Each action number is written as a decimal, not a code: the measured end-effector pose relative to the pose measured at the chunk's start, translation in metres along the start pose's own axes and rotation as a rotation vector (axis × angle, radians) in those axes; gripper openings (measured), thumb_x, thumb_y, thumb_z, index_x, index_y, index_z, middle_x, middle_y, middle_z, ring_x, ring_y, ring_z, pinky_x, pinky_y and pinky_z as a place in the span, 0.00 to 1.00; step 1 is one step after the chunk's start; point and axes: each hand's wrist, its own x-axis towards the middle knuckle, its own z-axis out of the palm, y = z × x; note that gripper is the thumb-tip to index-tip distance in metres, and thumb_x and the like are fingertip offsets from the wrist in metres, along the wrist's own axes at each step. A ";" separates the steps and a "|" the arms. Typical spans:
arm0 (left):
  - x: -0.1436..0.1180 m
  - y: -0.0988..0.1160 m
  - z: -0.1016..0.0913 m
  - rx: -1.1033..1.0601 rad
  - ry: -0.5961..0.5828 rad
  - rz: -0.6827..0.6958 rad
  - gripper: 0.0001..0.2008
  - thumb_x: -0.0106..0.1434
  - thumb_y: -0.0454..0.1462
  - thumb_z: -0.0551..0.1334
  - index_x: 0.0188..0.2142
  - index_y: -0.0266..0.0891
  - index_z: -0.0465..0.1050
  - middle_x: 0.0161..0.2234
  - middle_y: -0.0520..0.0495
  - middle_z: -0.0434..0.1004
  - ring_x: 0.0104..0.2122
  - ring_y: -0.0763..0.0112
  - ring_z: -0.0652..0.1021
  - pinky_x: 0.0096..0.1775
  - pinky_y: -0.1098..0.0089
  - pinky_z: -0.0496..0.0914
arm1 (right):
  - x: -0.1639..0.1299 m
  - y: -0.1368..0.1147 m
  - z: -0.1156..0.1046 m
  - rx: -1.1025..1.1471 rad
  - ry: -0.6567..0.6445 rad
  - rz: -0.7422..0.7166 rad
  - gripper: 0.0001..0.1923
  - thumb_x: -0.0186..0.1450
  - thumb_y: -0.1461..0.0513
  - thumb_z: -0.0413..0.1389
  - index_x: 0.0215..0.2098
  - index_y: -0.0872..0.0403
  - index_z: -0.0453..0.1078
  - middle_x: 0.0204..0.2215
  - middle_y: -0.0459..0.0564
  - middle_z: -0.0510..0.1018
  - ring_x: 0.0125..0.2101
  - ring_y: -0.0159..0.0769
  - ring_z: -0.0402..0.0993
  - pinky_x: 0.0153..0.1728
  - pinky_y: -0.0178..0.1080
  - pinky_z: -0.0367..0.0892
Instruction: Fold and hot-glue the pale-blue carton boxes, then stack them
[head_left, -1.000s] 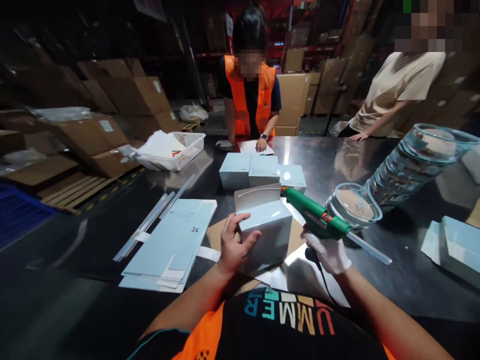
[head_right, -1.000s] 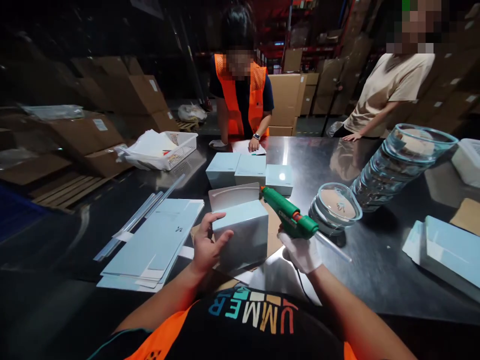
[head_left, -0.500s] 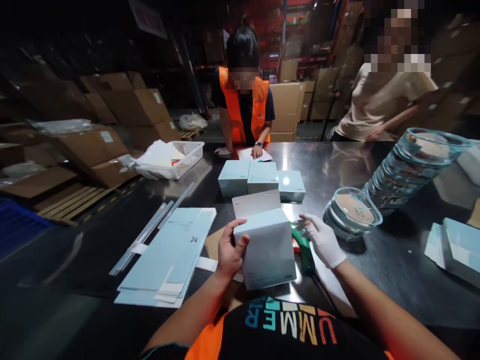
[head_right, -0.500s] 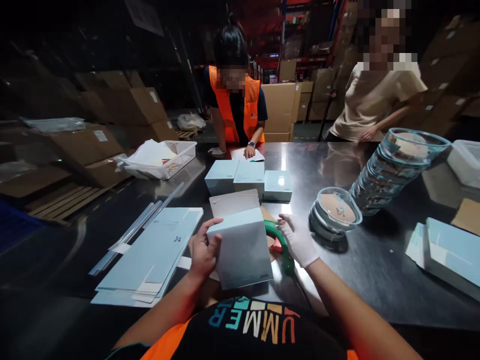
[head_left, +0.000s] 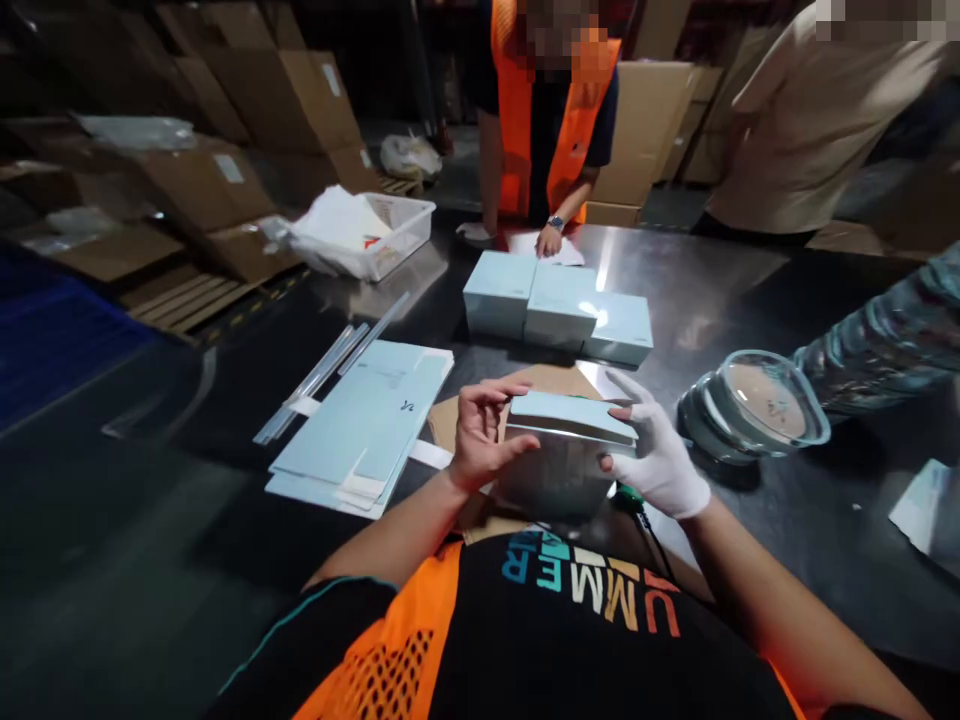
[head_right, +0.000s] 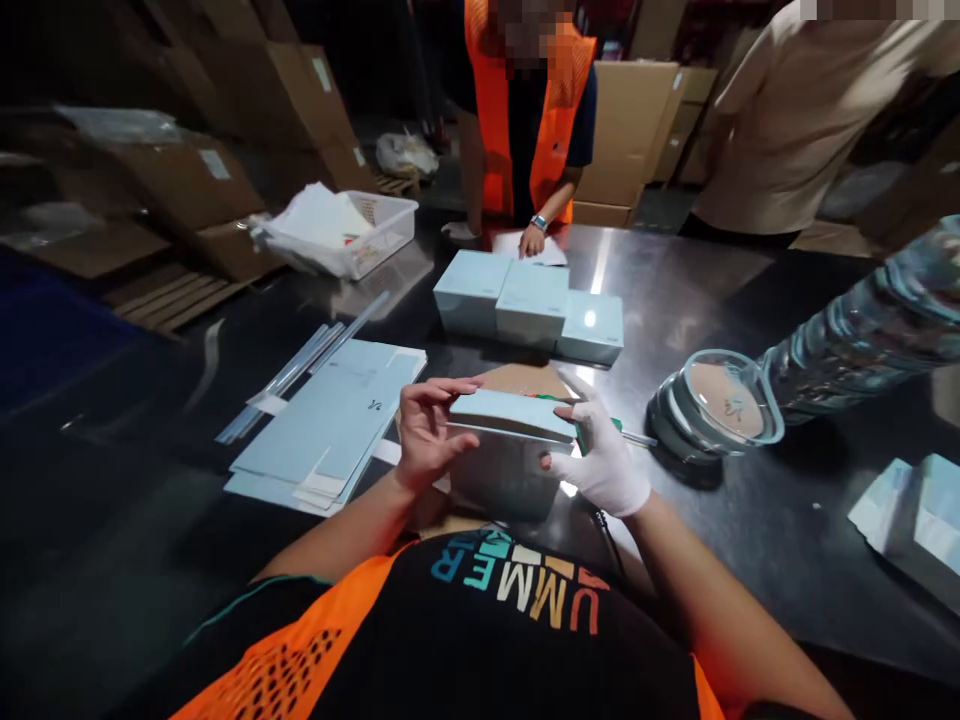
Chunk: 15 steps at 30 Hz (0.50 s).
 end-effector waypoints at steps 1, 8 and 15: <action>0.004 -0.001 -0.001 -0.037 -0.029 0.032 0.27 0.62 0.51 0.81 0.53 0.47 0.75 0.50 0.45 0.82 0.55 0.57 0.85 0.58 0.55 0.78 | -0.003 0.000 -0.002 -0.006 -0.039 -0.047 0.22 0.67 0.54 0.74 0.54 0.45 0.74 0.76 0.57 0.70 0.76 0.53 0.67 0.73 0.61 0.67; 0.027 0.010 -0.010 0.026 -0.394 0.188 0.15 0.74 0.44 0.72 0.57 0.46 0.86 0.53 0.40 0.89 0.61 0.51 0.83 0.64 0.47 0.78 | -0.004 -0.018 0.000 -0.102 -0.175 -0.201 0.24 0.78 0.64 0.62 0.69 0.39 0.75 0.70 0.55 0.78 0.70 0.50 0.76 0.69 0.62 0.73; 0.028 0.014 -0.011 0.034 -0.434 0.256 0.18 0.74 0.39 0.71 0.62 0.47 0.83 0.52 0.40 0.91 0.61 0.52 0.84 0.61 0.48 0.80 | -0.008 -0.009 0.003 -0.089 -0.161 -0.210 0.29 0.77 0.64 0.61 0.72 0.31 0.73 0.70 0.48 0.78 0.73 0.50 0.71 0.72 0.64 0.69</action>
